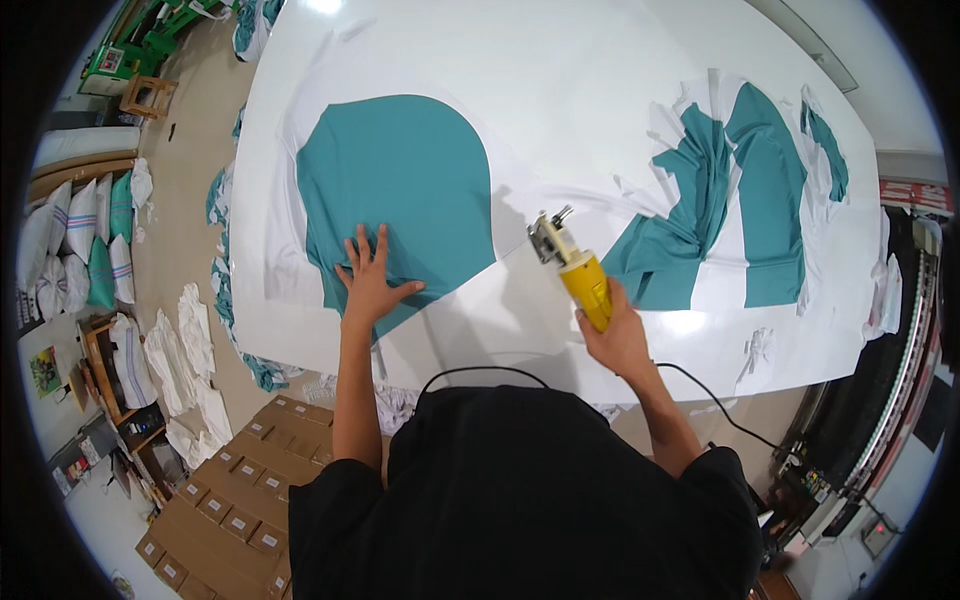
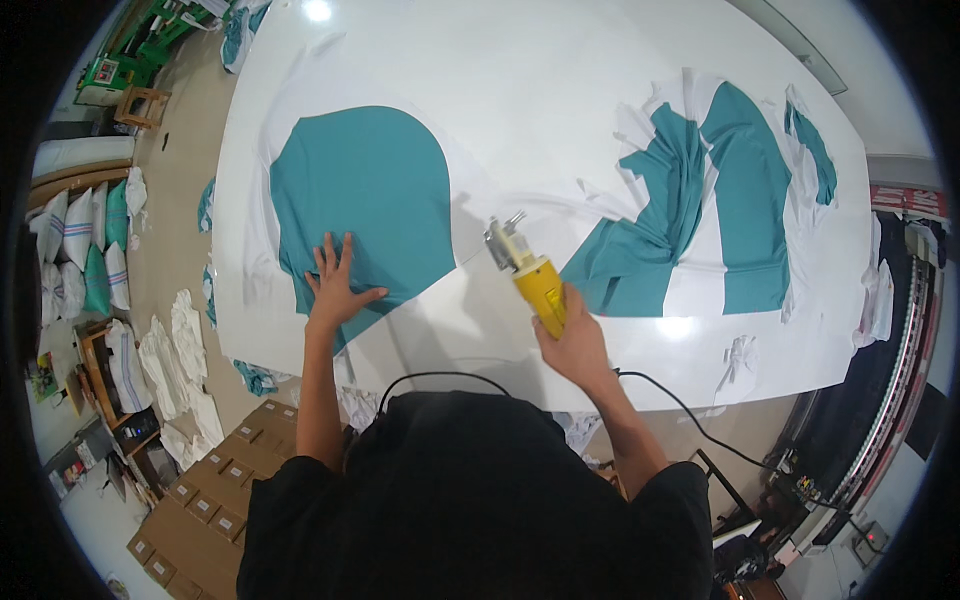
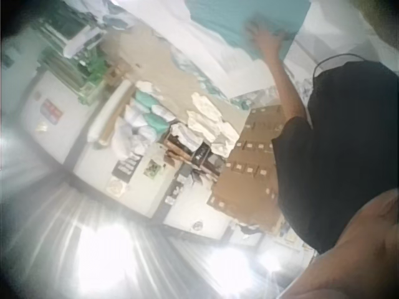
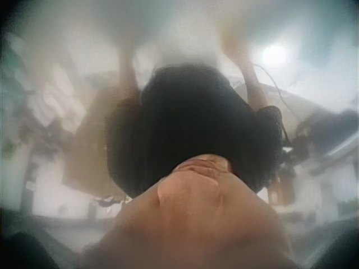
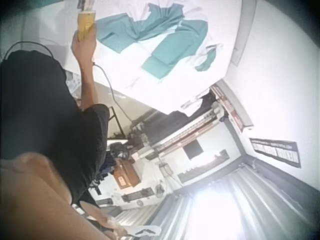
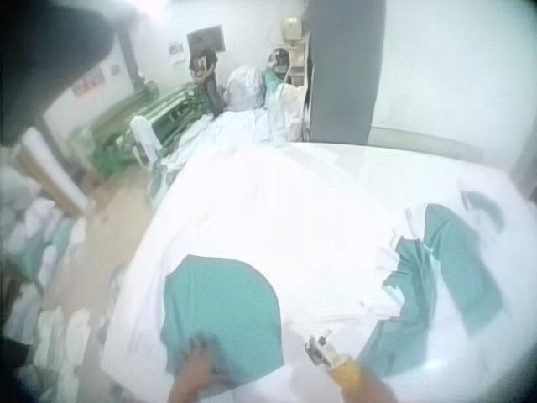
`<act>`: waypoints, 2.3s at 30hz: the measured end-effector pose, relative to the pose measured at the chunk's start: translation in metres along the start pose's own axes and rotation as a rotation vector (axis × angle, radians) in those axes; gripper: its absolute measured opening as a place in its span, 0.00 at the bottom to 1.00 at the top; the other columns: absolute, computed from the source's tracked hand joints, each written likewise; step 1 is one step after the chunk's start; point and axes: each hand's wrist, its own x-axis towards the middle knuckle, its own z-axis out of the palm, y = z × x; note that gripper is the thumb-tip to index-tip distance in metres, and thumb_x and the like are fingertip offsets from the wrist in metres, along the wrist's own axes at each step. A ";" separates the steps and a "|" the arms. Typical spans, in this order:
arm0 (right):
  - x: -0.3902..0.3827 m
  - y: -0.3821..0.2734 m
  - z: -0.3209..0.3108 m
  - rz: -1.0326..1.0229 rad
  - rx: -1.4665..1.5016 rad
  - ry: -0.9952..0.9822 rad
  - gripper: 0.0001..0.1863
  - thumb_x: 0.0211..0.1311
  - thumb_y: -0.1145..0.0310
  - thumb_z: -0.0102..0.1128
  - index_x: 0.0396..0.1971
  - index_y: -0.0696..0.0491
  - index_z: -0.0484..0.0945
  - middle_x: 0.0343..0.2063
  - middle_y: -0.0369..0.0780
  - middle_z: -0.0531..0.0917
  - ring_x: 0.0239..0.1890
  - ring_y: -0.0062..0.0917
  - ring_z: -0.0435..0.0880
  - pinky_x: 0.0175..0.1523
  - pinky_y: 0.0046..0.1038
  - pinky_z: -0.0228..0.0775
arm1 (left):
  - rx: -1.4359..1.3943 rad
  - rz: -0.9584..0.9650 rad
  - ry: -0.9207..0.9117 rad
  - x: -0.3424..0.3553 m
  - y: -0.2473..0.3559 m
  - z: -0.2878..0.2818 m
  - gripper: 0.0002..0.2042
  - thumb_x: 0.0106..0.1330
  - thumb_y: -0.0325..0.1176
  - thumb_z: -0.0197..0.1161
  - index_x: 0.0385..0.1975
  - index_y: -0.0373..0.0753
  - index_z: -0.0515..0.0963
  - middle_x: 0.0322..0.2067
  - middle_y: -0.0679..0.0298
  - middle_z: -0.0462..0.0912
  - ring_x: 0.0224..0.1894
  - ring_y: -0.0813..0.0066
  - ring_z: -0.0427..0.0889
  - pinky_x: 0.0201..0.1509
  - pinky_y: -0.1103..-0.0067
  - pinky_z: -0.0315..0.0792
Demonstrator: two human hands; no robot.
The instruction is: The person uses a power rotary fabric cutter to cut out shapes from a large sheet of green and white fabric on a white production table, then lifts and rearranges the fabric to continue cutting.
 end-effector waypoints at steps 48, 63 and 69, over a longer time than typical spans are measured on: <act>-0.018 -0.109 0.124 0.205 -0.100 0.120 0.34 0.63 0.63 0.64 0.59 0.67 0.57 0.41 0.70 0.78 0.43 0.66 0.80 0.49 0.54 0.74 | -0.016 0.162 0.037 -0.002 -0.014 0.025 0.66 0.42 0.68 0.76 0.80 0.52 0.44 0.80 0.49 0.30 0.77 0.27 0.29 0.64 0.22 0.33; 0.067 -0.115 0.109 0.124 -0.143 0.162 0.27 0.61 0.62 0.63 0.50 0.62 0.61 0.36 0.66 0.81 0.39 0.62 0.83 0.46 0.53 0.76 | -0.072 0.167 0.013 -0.009 -0.011 0.011 0.64 0.43 0.59 0.81 0.80 0.49 0.46 0.79 0.46 0.32 0.77 0.28 0.28 0.65 0.22 0.30; 0.102 -0.108 0.091 0.079 -0.197 0.112 0.26 0.60 0.59 0.61 0.49 0.61 0.62 0.37 0.64 0.81 0.41 0.60 0.83 0.46 0.51 0.77 | -0.093 0.154 0.013 -0.008 -0.011 0.013 0.65 0.42 0.59 0.81 0.80 0.50 0.46 0.79 0.47 0.32 0.78 0.28 0.28 0.65 0.22 0.30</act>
